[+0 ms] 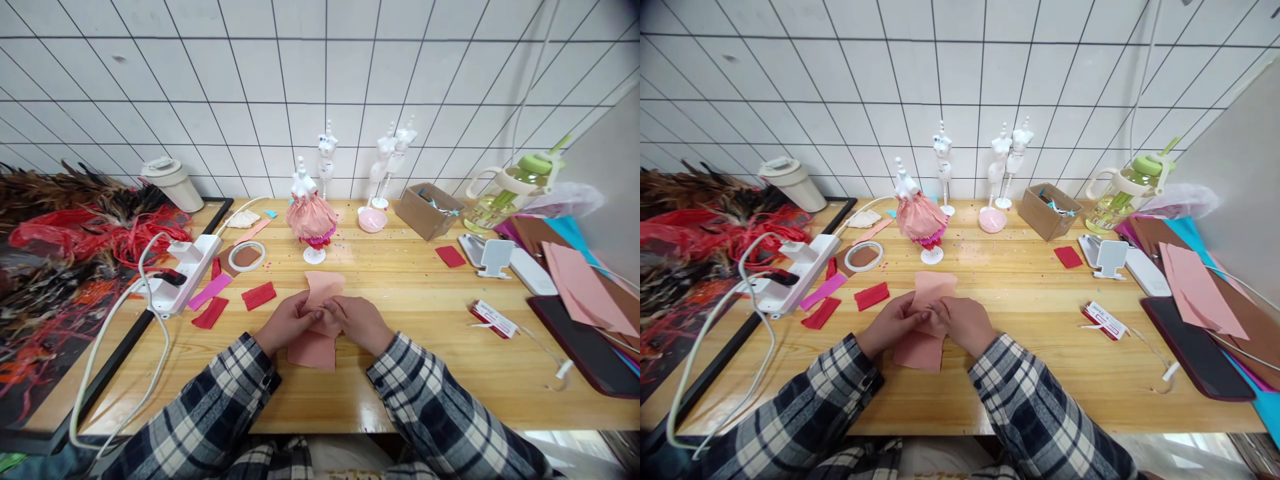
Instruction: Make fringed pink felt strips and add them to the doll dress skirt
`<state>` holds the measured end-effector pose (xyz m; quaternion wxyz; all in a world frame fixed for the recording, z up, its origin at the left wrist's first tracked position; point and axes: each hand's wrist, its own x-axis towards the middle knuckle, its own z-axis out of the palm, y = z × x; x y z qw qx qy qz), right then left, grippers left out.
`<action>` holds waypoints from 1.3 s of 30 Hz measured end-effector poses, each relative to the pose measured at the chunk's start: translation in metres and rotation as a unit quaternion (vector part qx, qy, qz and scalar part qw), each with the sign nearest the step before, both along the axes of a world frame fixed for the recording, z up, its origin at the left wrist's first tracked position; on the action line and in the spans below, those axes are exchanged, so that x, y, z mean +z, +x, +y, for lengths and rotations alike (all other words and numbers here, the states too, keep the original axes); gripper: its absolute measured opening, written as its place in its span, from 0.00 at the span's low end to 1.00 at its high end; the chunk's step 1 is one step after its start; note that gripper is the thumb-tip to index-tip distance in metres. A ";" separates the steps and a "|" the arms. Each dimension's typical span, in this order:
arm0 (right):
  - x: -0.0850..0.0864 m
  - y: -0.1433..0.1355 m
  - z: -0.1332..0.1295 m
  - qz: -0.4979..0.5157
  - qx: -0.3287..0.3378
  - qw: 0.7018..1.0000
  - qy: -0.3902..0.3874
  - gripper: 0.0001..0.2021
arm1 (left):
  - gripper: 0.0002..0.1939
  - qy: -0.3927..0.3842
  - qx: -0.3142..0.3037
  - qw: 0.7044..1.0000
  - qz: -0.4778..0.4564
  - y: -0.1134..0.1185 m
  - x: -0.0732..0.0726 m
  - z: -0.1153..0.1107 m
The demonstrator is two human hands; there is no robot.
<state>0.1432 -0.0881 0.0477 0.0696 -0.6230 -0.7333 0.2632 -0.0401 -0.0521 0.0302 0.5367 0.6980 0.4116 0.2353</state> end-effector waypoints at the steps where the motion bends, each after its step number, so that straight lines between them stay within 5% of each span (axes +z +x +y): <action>1: 0.000 0.000 0.000 -0.002 0.000 1.000 0.000 0.26 | 0.17 0.003 0.002 1.000 0.006 0.000 0.000 0.000; 12: 0.004 0.000 -0.001 -0.011 0.000 1.000 -0.008 0.27 | 0.17 -0.060 0.003 0.995 -0.082 -0.001 -0.008 -0.001; 39: -0.001 -0.004 0.000 -0.008 0.018 1.000 -0.003 0.27 | 0.16 -0.101 -0.031 0.989 -0.101 0.002 -0.009 -0.004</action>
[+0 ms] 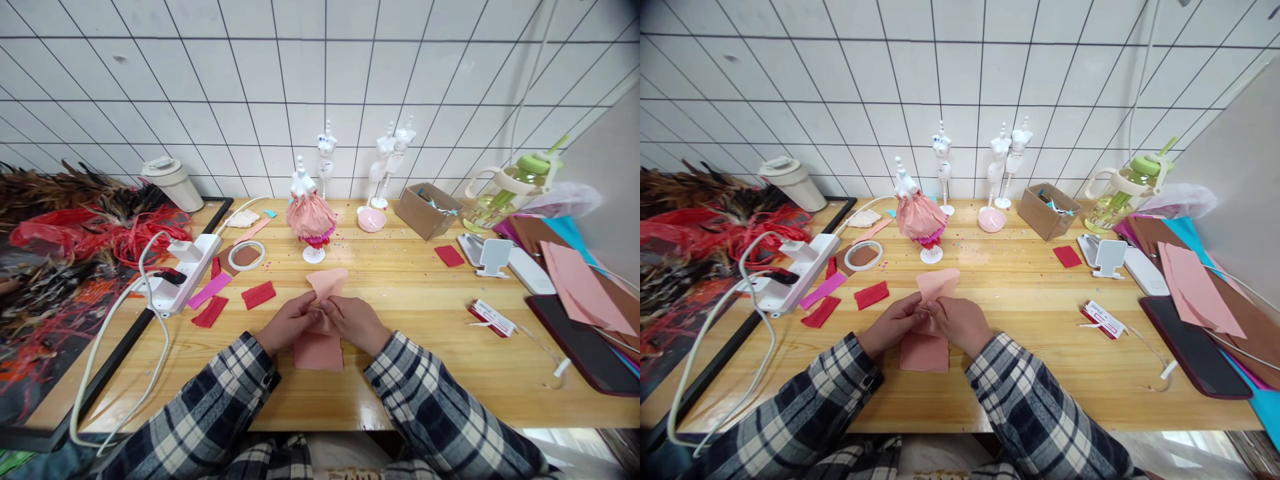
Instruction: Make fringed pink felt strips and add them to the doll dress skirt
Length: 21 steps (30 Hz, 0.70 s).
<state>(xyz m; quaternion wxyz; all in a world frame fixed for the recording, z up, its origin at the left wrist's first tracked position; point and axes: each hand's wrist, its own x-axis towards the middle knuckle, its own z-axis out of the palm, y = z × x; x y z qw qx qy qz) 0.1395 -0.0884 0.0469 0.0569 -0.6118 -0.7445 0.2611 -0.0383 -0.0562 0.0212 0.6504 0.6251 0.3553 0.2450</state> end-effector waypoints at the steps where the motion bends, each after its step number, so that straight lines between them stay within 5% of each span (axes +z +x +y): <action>1: 0.000 0.000 0.000 -0.001 0.000 1.000 -0.002 0.27 | 0.16 -0.003 -0.005 1.000 -0.004 0.000 0.000 0.000; 21: 0.002 -0.002 -0.001 0.011 -0.002 1.000 0.001 0.27 | 0.16 0.015 -0.038 0.999 -0.014 0.001 0.002 -0.001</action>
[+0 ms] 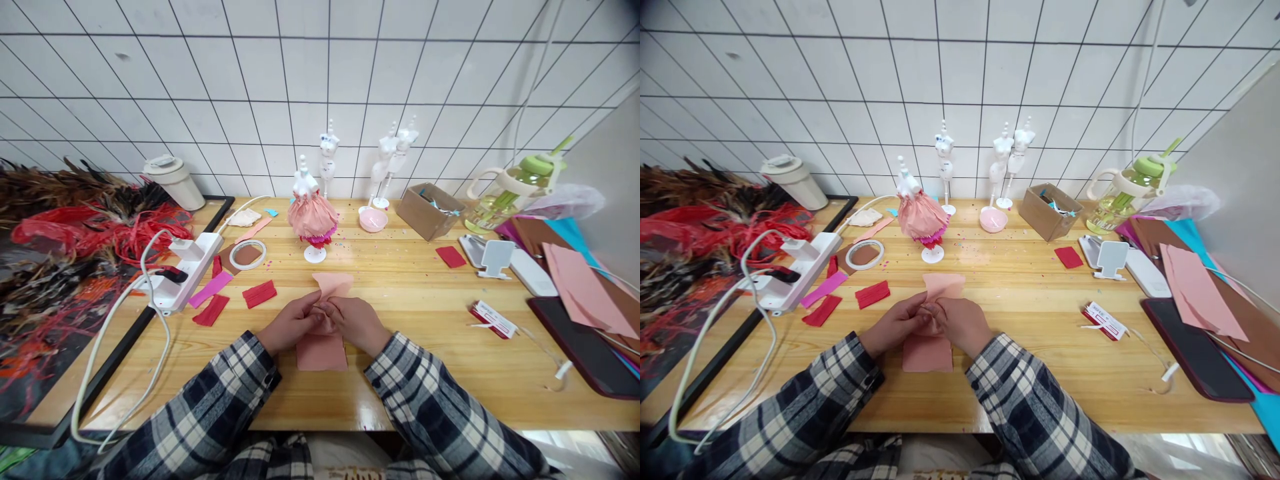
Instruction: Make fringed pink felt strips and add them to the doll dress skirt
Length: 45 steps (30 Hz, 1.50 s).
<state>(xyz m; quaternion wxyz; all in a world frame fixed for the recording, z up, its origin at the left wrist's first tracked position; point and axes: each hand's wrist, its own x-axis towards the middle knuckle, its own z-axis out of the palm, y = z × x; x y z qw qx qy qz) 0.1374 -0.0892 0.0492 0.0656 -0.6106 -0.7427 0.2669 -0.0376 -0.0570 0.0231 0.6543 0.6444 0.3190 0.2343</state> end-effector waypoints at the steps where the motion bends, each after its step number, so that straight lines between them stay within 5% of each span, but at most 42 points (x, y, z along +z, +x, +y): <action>1: 0.000 0.000 0.000 -0.002 0.000 1.000 0.000 0.27 | 0.15 0.000 -0.001 1.000 -0.001 0.000 0.000 0.000; 12: -0.004 0.012 0.002 0.063 -0.033 0.997 0.020 0.26 | 0.23 0.020 0.026 0.998 0.062 -0.003 0.002 0.000; 19: -0.014 0.017 0.002 0.161 -0.161 0.968 0.106 0.24 | 0.29 -0.021 -0.042 0.997 0.055 -0.008 0.007 0.003; 23: -0.024 0.020 0.008 0.153 -0.143 0.972 0.104 0.15 | 0.30 -0.016 -0.042 0.998 0.046 -0.009 0.004 0.005; 28: -0.021 0.034 0.015 0.103 -0.227 0.955 0.158 0.14 | 0.29 0.014 -0.022 0.998 0.057 -0.010 0.003 0.004; 32: -0.014 0.032 0.012 0.143 -0.262 0.935 0.190 0.34 | 0.26 0.040 0.045 0.996 0.064 -0.006 0.007 0.004; 41: -0.010 0.009 0.003 0.319 -0.091 0.943 0.029 0.11 | 0.34 0.012 0.152 0.987 -0.051 -0.008 0.012 0.004; 45: -0.010 0.009 0.001 0.494 -0.075 0.866 -0.001 0.14 | 0.38 -0.036 0.097 0.987 -0.119 -0.007 0.013 0.003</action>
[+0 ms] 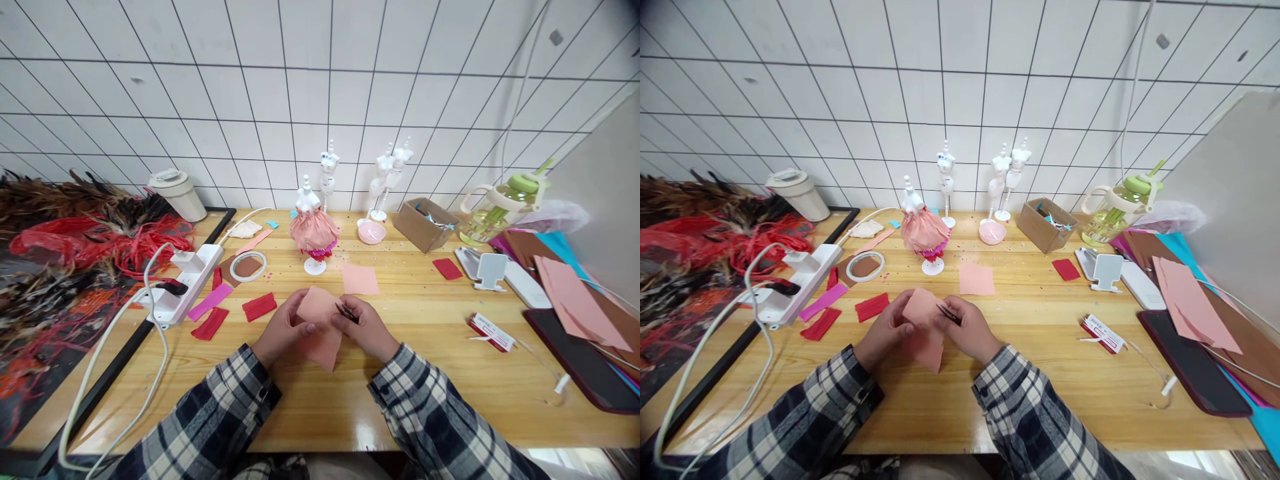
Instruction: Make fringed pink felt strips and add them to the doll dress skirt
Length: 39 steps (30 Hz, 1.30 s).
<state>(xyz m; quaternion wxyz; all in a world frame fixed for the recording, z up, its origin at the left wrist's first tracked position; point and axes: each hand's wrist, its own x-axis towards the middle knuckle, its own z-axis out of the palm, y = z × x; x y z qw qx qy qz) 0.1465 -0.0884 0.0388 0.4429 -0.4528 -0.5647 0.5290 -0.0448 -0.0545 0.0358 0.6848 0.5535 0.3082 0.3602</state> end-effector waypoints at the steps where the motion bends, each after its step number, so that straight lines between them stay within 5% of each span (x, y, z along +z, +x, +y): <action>1: 0.001 0.001 -0.001 0.051 0.004 0.999 -0.010 0.15 | 0.33 -0.013 -0.030 0.999 0.010 0.001 0.000 0.000; 5: 0.002 0.004 -0.001 0.149 -0.020 0.988 -0.039 0.16 | 0.19 -0.048 -0.153 0.984 0.073 0.001 -0.002 0.000; 8: 0.000 0.004 0.002 0.095 -0.080 0.992 -0.019 0.15 | 0.19 -0.055 -0.182 0.978 0.080 0.000 -0.001 0.000; 17: -0.009 0.022 0.012 -0.224 -0.199 0.954 0.014 0.20 | 0.18 -0.142 -0.063 0.985 0.070 -0.007 -0.001 0.004; 21: -0.010 0.035 0.012 -0.250 -0.069 0.964 -0.064 0.33 | 0.17 -0.084 -0.014 0.992 0.089 -0.008 -0.001 0.008; 25: -0.009 0.034 0.010 -0.260 0.028 0.957 -0.127 0.34 | 0.20 -0.069 -0.001 0.988 0.140 -0.006 0.000 0.009; 39: -0.004 0.035 0.011 -0.289 0.011 0.957 -0.025 0.32 | 0.24 -0.057 0.013 0.987 0.147 -0.004 0.003 0.009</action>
